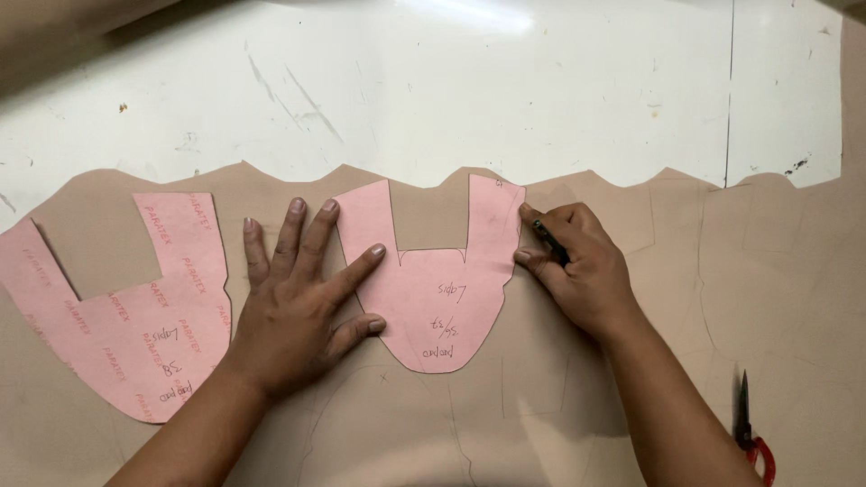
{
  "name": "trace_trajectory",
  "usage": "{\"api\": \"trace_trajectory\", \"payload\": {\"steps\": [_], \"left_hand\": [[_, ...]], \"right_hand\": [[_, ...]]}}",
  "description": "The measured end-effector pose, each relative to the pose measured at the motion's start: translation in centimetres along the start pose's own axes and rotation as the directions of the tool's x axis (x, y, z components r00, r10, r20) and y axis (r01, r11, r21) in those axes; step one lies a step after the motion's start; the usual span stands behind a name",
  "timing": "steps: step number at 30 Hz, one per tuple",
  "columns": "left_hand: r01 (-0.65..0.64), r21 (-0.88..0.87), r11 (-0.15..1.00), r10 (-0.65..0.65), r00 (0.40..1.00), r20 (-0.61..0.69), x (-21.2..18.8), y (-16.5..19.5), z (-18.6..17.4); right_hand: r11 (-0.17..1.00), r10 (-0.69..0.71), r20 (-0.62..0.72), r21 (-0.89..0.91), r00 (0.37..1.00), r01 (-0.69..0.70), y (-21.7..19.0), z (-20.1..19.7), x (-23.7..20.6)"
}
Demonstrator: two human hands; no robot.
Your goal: The person traces around pink paper shoe pattern templates laid on a sheet of tan material, using a pen to draw outline marks while holding each template steady with the other hand. They reposition the templates one at a time across the sheet and smooth the material flat between tracings.
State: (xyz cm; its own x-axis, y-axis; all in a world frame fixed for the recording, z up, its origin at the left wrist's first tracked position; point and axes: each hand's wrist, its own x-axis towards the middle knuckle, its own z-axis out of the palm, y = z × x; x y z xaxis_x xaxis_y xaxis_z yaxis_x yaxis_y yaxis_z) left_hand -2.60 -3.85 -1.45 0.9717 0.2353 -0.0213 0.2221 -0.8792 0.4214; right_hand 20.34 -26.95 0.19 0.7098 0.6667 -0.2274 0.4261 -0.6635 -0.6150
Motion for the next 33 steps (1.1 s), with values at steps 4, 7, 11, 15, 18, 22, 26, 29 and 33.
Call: {"api": "trace_trajectory", "payload": {"steps": [4, 7, 11, 15, 18, 22, 26, 29, 33], "left_hand": [[-0.002, -0.003, 1.0, 0.002, 1.0, -0.008, 0.0, 0.0, 0.0], [-0.006, -0.005, 1.0, 0.006, 1.0, -0.016, -0.1, 0.0, 0.1], [-0.007, -0.004, 1.0, 0.007, 1.0, -0.018, -0.2, -0.1, 0.2], [-0.008, -0.01, 1.0, 0.008, 1.0, -0.02, -0.2, -0.1, 0.2], [-0.011, -0.001, 1.0, 0.011, 1.0, -0.024, -0.2, -0.1, 0.1], [0.001, -0.003, 1.0, -0.001, 1.0, 0.001, -0.2, -0.2, 0.0], [0.035, -0.014, 0.999, -0.034, 0.999, 0.022, -0.1, -0.1, -0.2], [0.039, 0.008, 0.999, -0.039, 0.999, 0.028, 0.1, 0.0, -0.3], [0.044, 0.014, 0.999, -0.044, 0.999, 0.017, 0.1, 0.0, -0.4]], "right_hand": [[0.998, 0.054, 0.021, -0.013, 0.998, -0.053, -0.1, 0.0, 0.0], [0.997, 0.081, 0.032, -0.021, 0.996, -0.08, -0.1, 0.0, 0.0], [0.998, 0.062, 0.026, 0.009, 0.998, -0.063, -0.1, 0.0, -0.1], [1.0, 0.017, 0.017, 0.02, 1.0, -0.017, 0.0, -0.1, -0.1], [0.999, 0.05, 0.024, 0.019, 0.998, -0.051, 0.0, -0.1, -0.1], [1.0, 0.014, 0.019, 0.014, 1.0, -0.014, -0.3, -0.4, 0.1], [0.928, 0.265, 0.098, 0.245, 0.959, -0.281, -0.8, -1.3, 0.7], [0.773, 0.418, 0.115, 0.477, 0.901, -0.419, -0.9, -1.4, 0.3], [0.872, 0.377, -0.101, 0.375, 0.921, -0.315, 0.2, 0.2, -3.3]]}}
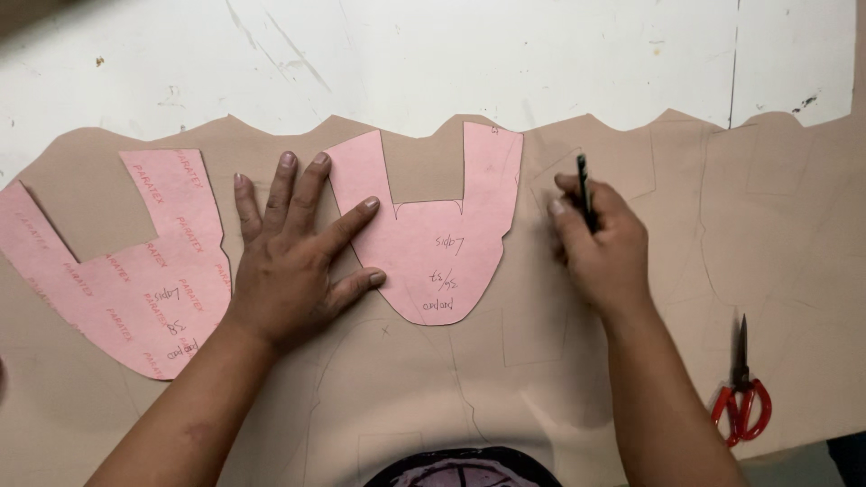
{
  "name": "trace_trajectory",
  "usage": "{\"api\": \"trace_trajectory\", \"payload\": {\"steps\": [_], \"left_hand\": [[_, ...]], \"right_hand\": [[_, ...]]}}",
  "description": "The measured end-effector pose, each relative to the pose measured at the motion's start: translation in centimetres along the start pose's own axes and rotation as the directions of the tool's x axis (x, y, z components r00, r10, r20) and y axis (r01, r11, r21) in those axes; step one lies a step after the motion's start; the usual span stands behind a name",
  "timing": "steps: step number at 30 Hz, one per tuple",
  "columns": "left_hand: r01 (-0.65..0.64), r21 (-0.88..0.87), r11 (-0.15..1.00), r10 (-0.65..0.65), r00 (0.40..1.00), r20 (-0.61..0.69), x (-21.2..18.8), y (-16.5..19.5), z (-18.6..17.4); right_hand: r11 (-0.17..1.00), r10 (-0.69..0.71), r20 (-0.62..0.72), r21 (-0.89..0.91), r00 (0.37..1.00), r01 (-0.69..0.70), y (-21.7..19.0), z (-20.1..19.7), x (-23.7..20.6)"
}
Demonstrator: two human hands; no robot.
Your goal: The person traces around pink paper shoe pattern templates laid on a sheet of tan material, using a pen to draw outline marks while holding each template steady with the other hand. They reposition the templates one at a time across the sheet and smooth the material flat between tracings.
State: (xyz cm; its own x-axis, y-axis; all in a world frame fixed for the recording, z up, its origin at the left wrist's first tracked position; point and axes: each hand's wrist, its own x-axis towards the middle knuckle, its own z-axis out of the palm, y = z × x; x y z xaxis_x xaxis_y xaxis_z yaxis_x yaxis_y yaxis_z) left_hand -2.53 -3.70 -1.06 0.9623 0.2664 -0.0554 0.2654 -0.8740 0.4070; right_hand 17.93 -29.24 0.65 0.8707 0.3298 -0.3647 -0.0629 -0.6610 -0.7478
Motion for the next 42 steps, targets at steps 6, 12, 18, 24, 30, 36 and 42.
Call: {"api": "trace_trajectory", "payload": {"steps": [6, 12, 18, 24, 30, 36, 42], "left_hand": [[0.009, -0.016, 1.0, -0.009, 1.0, -0.004, 0.1, -0.3, 0.3], [-0.001, 0.014, 1.0, 0.002, 0.998, -0.056, 0.4, -0.5, 0.7], [-0.042, 0.036, 0.998, 0.045, 0.993, -0.113, 0.9, 0.7, -0.4], [0.095, 0.128, 0.987, -0.105, 0.992, 0.068, -0.9, 5.6, -1.3], [0.086, 0.09, 0.992, -0.071, 0.986, -0.153, -4.9, 8.4, -0.9], [0.156, 0.075, 0.985, -0.146, 0.982, -0.116, -20.1, 7.1, 3.0], [0.442, 0.093, 0.892, -0.406, 0.875, -0.264, -31.4, 7.2, 6.4]], "right_hand": [[0.781, -0.476, 0.065, -0.427, 0.877, 0.456, 6.7, 1.3, -9.3], [0.616, -0.68, 0.007, -0.536, 0.733, 0.577, 9.0, 3.0, -11.8], [0.581, -0.73, -0.029, -0.552, 0.683, 0.598, 6.3, 3.0, -11.8], [0.581, -0.744, -0.053, -0.543, 0.666, 0.605, 3.3, 2.6, -12.6], [0.573, -0.74, -0.062, -0.579, 0.67, 0.579, 2.0, 2.4, -13.6], [0.568, -0.765, -0.098, -0.568, 0.637, 0.595, 1.4, 2.3, -14.3], [0.563, -0.78, -0.104, -0.548, 0.618, 0.618, 1.0, 1.9, -15.0]]}}
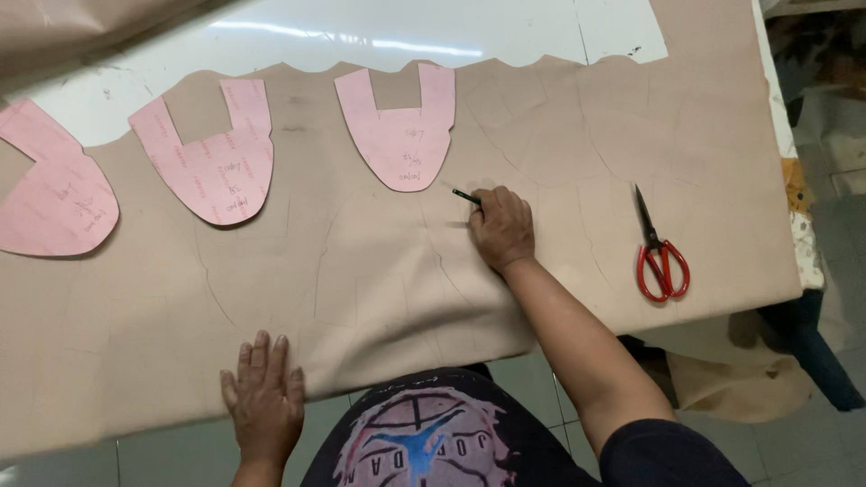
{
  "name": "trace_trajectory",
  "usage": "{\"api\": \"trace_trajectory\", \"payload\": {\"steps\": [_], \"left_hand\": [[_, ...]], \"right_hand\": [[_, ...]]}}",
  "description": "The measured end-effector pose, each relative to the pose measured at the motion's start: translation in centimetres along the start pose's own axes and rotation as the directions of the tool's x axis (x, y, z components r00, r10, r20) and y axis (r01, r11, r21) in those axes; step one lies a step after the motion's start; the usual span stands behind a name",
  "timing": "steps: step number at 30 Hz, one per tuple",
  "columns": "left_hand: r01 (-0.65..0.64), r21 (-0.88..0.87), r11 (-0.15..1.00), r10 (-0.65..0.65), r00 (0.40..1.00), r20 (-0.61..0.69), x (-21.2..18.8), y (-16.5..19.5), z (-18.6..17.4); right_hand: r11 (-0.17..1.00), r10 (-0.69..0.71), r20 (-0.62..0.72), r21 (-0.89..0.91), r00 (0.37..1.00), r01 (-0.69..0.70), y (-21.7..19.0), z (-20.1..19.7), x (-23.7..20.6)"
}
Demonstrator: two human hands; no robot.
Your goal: The person traces around pink paper shoe pattern templates laid on a sheet of tan material, using a pen to draw outline marks while holding each template steady with the other hand. They reposition the templates one at a time across the sheet and smooth the material flat between tracings.
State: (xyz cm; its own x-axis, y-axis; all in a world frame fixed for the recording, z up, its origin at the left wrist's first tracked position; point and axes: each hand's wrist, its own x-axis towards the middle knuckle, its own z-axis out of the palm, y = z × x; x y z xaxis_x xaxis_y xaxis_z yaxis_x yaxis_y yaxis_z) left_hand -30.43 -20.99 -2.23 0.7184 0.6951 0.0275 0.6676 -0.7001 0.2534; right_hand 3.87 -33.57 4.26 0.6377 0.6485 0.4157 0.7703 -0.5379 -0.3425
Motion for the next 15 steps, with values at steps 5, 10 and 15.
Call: {"api": "trace_trajectory", "payload": {"steps": [5, 10, 15], "left_hand": [[0.11, -0.082, 0.991, -0.111, 0.994, -0.012, -1.1, 0.2, 0.9], [0.073, -0.203, 0.976, -0.068, 0.997, 0.03, -0.5, 0.2, -0.7], [0.165, -0.224, 0.961, -0.168, 0.986, 0.006, 0.7, 0.7, -2.1]], "right_hand": [[0.997, 0.072, 0.094, 0.022, 0.993, -0.075, -0.5, -0.9, -1.0], [0.997, 0.04, 0.083, 0.064, 0.996, -0.046, -0.6, -3.2, -7.9], [0.995, 0.087, 0.1, 0.045, 0.991, -0.092, 1.2, -6.2, -16.2]]}}
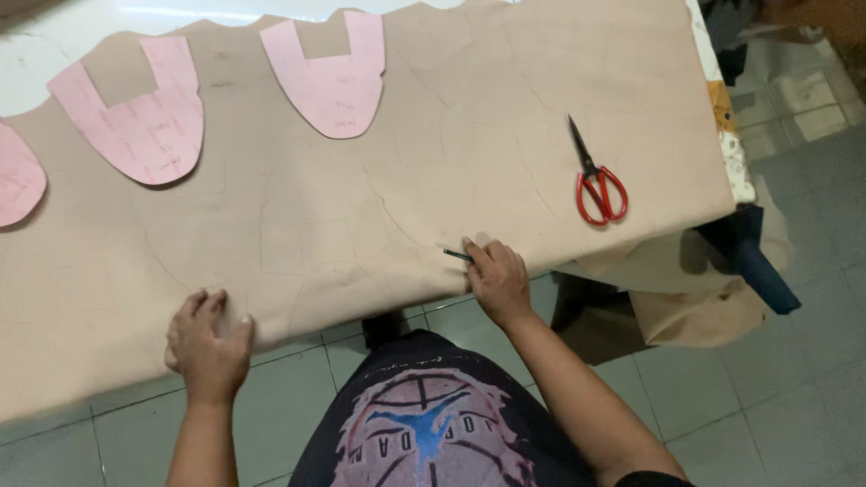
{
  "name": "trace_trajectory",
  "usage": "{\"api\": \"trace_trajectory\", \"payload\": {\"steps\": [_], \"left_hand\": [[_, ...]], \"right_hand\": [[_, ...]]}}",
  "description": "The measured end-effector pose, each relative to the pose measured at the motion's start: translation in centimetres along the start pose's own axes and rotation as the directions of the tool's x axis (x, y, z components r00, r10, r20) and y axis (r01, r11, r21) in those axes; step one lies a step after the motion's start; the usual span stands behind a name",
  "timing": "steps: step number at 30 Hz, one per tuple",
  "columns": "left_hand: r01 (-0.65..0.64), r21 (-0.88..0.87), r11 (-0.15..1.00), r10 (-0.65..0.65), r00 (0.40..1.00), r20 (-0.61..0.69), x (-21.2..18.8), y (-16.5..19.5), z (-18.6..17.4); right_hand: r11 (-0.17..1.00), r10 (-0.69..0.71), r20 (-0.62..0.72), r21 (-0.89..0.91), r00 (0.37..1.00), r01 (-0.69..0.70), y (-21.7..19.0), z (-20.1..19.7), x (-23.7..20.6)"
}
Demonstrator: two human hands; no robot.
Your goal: The person traces around pink paper shoe pattern templates laid on a sheet of tan material, using a pen to draw outline marks while holding each template steady with the other hand. They reposition the templates one at a time across the sheet and smooth the material flat between tracings.
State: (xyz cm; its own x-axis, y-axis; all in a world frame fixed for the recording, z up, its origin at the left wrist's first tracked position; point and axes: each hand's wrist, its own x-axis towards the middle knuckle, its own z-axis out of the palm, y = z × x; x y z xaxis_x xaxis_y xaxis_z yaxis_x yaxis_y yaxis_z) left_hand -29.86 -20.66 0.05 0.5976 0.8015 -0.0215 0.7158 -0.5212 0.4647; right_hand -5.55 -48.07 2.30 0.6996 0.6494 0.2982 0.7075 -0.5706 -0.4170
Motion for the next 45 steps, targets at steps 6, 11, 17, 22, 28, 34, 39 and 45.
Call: {"api": "trace_trajectory", "payload": {"steps": [6, 11, 17, 22, 28, 34, 39, 45], "left_hand": [[0.158, -0.034, 0.987, -0.161, 0.964, -0.212, 1.8, -0.1, 1.0], [0.108, 0.107, 0.988, -0.06, 0.923, -0.38, 2.2, 0.0, 2.9], [0.135, 0.136, 0.981, -0.077, 0.928, -0.364, 2.6, 0.2, 2.9], [0.124, 0.095, 0.988, -0.083, 0.932, -0.352, 2.4, 0.8, 2.2], [0.156, 0.133, 0.979, -0.107, 0.941, -0.321, 2.5, 0.7, 2.4], [0.166, 0.129, 0.978, -0.114, 0.934, -0.338, 2.4, 0.4, 2.7], [0.151, 0.146, 0.978, -0.094, 0.935, -0.341, 2.5, 0.0, 3.2], [0.169, 0.204, 0.964, -0.099, 0.945, -0.312, 2.6, -0.8, 3.6]], "right_hand": [[0.981, 0.168, 0.049, 0.086, 0.985, -0.172, 2.9, -0.2, -9.9], [0.836, 0.515, 0.137, 0.138, 0.846, -0.531, 3.5, 0.5, -17.3], [0.849, 0.513, -0.032, 0.163, 0.858, -0.502, 3.8, 0.3, -15.5], [0.962, 0.266, -0.25, 0.127, 0.931, -0.241, 4.2, -1.5, -6.8], [0.963, 0.235, -0.337, -0.048, 0.912, -0.265, 5.6, -2.4, 2.2], [0.871, 0.398, -0.367, -0.136, 0.841, -0.472, 5.9, -1.7, 4.6], [0.871, 0.347, -0.409, -0.193, 0.844, -0.452, 6.6, -1.0, 4.7], [0.865, 0.373, -0.381, -0.188, 0.846, -0.466, 7.4, -0.3, 4.6]]}}
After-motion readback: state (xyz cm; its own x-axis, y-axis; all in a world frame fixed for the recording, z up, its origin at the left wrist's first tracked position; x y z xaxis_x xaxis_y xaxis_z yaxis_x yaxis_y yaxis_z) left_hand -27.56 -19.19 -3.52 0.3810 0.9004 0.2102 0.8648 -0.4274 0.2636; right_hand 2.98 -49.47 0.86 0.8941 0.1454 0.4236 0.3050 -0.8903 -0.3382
